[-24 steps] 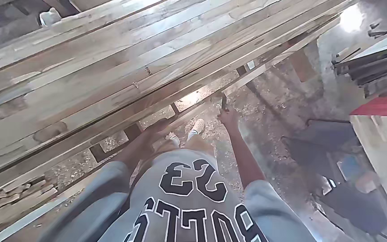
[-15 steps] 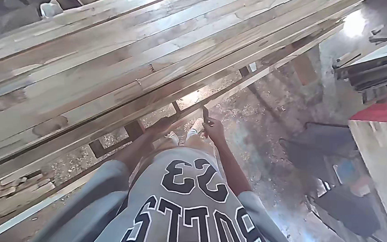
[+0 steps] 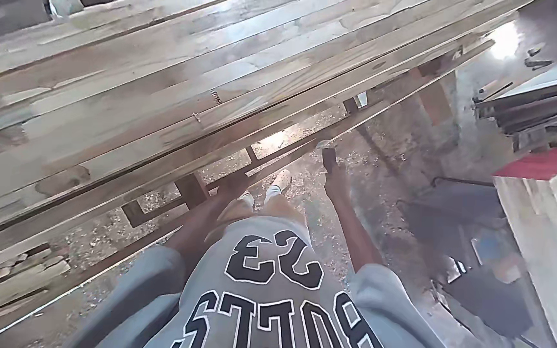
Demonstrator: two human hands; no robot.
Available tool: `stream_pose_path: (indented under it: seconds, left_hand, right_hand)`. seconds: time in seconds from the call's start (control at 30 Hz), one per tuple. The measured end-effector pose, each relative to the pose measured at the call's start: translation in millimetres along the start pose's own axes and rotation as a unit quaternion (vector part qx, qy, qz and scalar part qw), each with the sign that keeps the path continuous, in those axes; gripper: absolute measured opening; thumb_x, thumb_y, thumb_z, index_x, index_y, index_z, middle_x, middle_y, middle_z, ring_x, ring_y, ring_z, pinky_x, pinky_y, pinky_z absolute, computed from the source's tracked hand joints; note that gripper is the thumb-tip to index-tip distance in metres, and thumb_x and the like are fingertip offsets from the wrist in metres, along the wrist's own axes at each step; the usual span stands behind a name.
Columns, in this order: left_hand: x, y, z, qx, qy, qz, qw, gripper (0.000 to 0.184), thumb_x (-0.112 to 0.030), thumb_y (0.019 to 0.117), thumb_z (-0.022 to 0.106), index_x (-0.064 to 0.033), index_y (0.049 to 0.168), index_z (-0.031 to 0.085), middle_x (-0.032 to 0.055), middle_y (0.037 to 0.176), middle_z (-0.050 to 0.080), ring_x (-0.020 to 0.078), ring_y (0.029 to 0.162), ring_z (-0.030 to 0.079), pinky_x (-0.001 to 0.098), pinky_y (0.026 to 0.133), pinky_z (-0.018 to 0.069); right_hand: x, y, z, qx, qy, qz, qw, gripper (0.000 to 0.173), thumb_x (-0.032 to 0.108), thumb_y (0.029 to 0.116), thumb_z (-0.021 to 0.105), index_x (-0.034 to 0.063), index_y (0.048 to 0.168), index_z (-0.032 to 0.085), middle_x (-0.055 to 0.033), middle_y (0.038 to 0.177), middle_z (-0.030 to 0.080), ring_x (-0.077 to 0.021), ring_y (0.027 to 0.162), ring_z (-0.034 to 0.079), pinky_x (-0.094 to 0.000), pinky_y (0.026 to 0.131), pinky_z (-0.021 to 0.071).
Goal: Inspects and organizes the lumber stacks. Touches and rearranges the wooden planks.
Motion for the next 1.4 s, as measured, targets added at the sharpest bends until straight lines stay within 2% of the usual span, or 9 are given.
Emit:
stream_pose_path:
  seconds: [0.1,0.27,0.43,0.53,0.7,1.03,1.13,1.23,1.4]
  left_hand:
    - [2,-8,5,-0.005,-0.005,0.024,1.000,0.085,-0.078,0.0969,0.034,-0.0012,0.102,0.069,0.0224,0.102,0.068,0.0396,0.104,0.066,0.0649,0.092,0.0493]
    - [4,-18,7,-0.028,-0.023,0.042,0.998,0.084,-0.081,0.0930,0.041,-0.0031,0.104,0.070,0.0196,0.097,0.069,0.0370,0.098,0.067,0.0620,0.091,0.0515]
    - [2,-24,9,-0.022,-0.007,0.041,0.999,0.082,-0.078,0.0951,0.040,-0.0027,0.113,0.067,0.0203,0.103,0.069,0.0370,0.102,0.068,0.0607,0.089,0.0533]
    - [-3,-29,5,-0.011,0.017,0.035,0.999,0.080,-0.075,0.0980,0.040,-0.0018,0.116,0.067,0.0215,0.108,0.069,0.0381,0.108,0.067,0.0608,0.093,0.0522]
    - [-3,-32,5,-0.013,0.032,0.040,0.999,0.077,-0.073,0.0986,0.042,-0.0022,0.119,0.066,0.0212,0.112,0.069,0.0376,0.111,0.067,0.0598,0.096,0.0517]
    - [2,-27,5,-0.001,0.028,0.062,0.998,0.076,-0.072,0.0996,0.040,-0.0026,0.117,0.066,0.0199,0.112,0.069,0.0352,0.112,0.066,0.0582,0.096,0.0516]
    - [3,-26,6,0.002,0.030,0.060,0.998,0.076,-0.072,0.0996,0.040,-0.0029,0.119,0.066,0.0200,0.114,0.069,0.0355,0.113,0.066,0.0585,0.097,0.0515]
    - [3,-25,5,0.009,0.031,0.053,0.998,0.077,-0.072,0.1000,0.038,-0.0038,0.122,0.066,0.0201,0.119,0.068,0.0355,0.117,0.065,0.0585,0.099,0.0504]
    - [1,-22,-1,0.022,0.025,0.066,0.997,0.081,-0.073,0.1009,0.034,-0.0013,0.122,0.066,0.0225,0.118,0.068,0.0381,0.117,0.064,0.0602,0.101,0.0483]
  right_hand:
    - [0,-3,-30,-0.014,0.084,0.018,0.996,0.053,0.020,0.1012,0.060,0.0107,0.151,0.048,-0.0286,0.133,0.059,-0.0432,0.115,0.064,-0.0578,0.097,0.0533]
    - [32,25,-54,0.023,0.157,0.095,0.983,0.052,0.023,0.0998,0.061,0.0097,0.148,0.049,-0.0246,0.115,0.070,-0.0397,0.095,0.072,-0.0608,0.084,0.0579]
    - [62,1,-16,0.006,0.235,0.127,0.964,0.059,0.023,0.0931,0.069,0.0058,0.145,0.048,-0.0219,0.101,0.072,-0.0350,0.081,0.073,-0.0565,0.075,0.0605]
    - [86,-28,-4,-0.008,0.238,0.145,0.960,0.059,0.025,0.0939,0.071,0.0044,0.145,0.049,-0.0265,0.108,0.069,-0.0422,0.094,0.070,-0.0623,0.083,0.0560]
    - [112,-55,13,-0.019,0.219,0.153,0.963,0.061,0.028,0.0948,0.072,0.0045,0.146,0.048,-0.0272,0.115,0.068,-0.0436,0.101,0.069,-0.0631,0.088,0.0545]
    - [133,-79,32,-0.014,0.216,0.153,0.964,0.057,0.029,0.0962,0.069,0.0056,0.144,0.050,-0.0233,0.108,0.071,-0.0368,0.093,0.073,-0.0559,0.084,0.0588]
    - [139,-91,32,0.019,0.193,0.148,0.970,0.058,0.029,0.0960,0.068,0.0085,0.147,0.050,-0.0253,0.128,0.064,-0.0396,0.110,0.067,-0.0574,0.092,0.0554]
    - [139,-104,25,0.062,0.168,0.110,0.978,0.053,0.025,0.0969,0.065,0.0077,0.145,0.053,-0.0225,0.128,0.065,-0.0369,0.114,0.066,-0.0553,0.097,0.0536]
    - [84,-113,19,0.060,0.350,0.126,0.926,0.050,0.018,0.1082,0.050,0.0088,0.156,0.039,-0.0204,0.112,0.069,-0.0240,0.077,0.075,-0.0409,0.070,0.0656]
Point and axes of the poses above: each hand's wrist, its own y-axis towards the middle knuckle, its own z-axis out of the palm, x = y × z, the point moved 3 cm from there along y, towards the middle knuckle
